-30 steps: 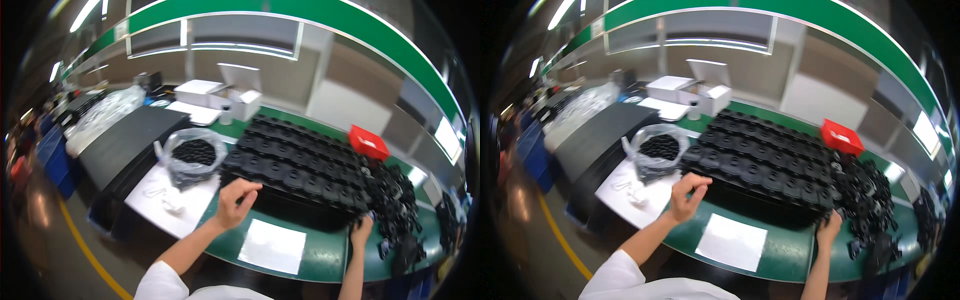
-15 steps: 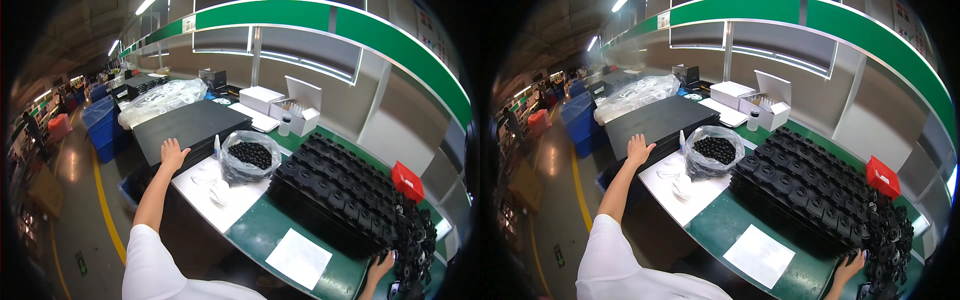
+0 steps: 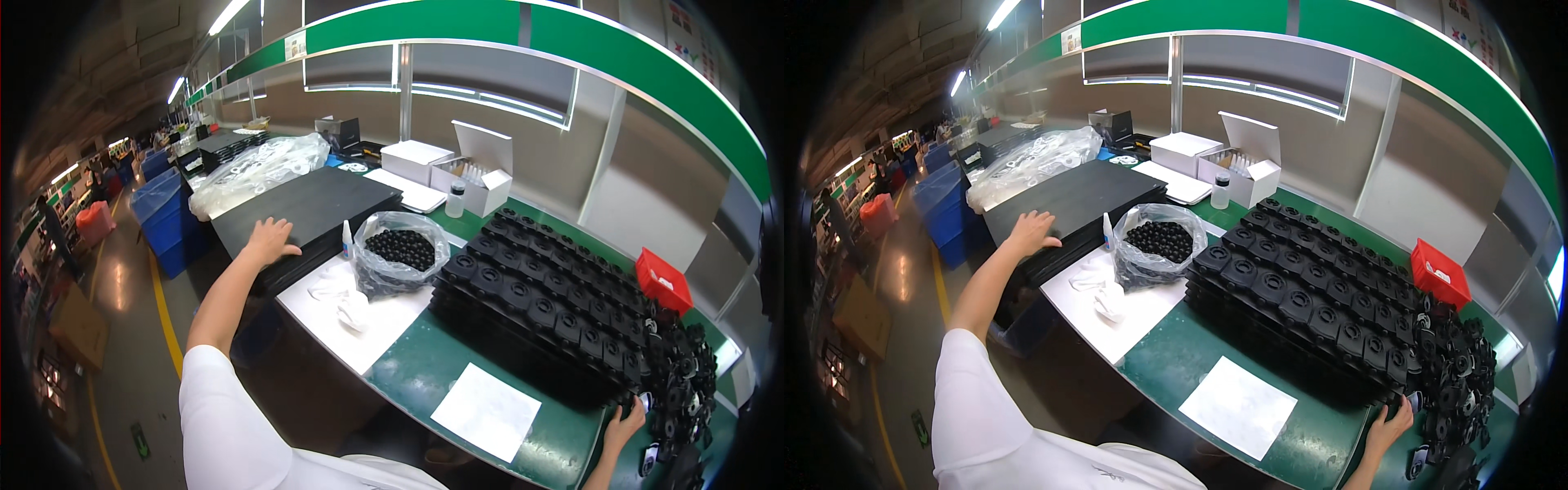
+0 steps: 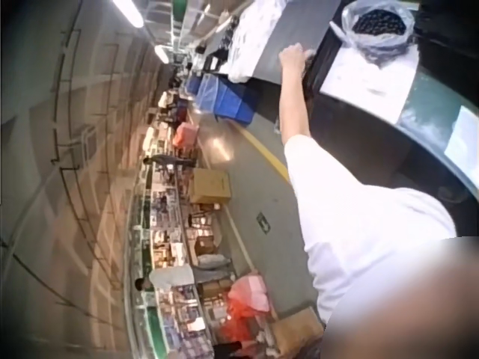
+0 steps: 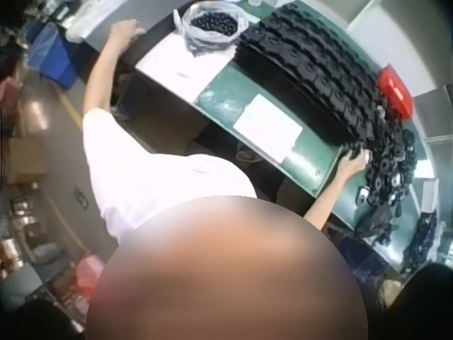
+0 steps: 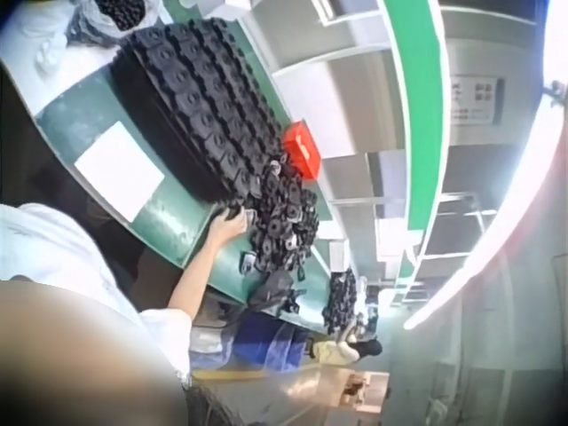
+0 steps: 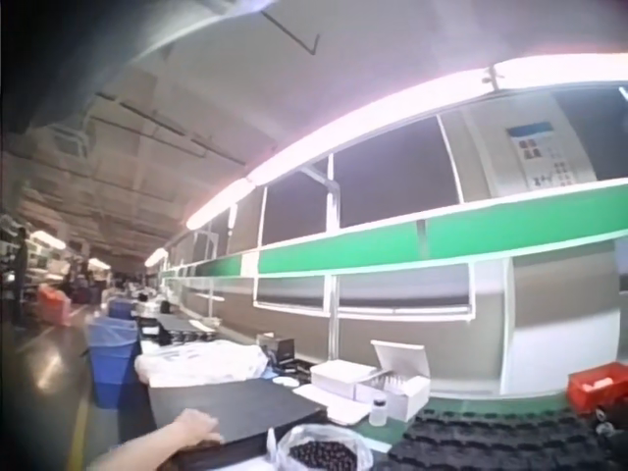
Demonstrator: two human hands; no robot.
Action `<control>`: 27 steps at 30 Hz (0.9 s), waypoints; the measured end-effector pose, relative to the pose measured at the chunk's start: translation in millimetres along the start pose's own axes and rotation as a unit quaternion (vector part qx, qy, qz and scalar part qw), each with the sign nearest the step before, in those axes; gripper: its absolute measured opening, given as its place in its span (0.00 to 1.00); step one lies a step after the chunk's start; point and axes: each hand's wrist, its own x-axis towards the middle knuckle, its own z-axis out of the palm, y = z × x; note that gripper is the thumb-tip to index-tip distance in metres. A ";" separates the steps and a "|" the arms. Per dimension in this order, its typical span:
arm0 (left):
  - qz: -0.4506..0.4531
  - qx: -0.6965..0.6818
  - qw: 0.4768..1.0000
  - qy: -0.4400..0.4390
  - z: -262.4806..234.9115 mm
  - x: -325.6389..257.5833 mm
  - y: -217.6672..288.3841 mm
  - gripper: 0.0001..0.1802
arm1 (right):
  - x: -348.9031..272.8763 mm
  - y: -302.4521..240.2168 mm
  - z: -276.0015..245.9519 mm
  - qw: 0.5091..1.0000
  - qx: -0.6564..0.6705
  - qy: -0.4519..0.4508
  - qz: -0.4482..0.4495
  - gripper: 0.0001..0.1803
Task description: Assembling small plastic components into light fixture bases on a factory assembly line.
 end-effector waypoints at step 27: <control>0.135 -0.069 0.915 0.373 -128.6 61.3 70.2 0.17 | -0.4 2.0 2.4 1.000 0.019 0.013 0.001 0.29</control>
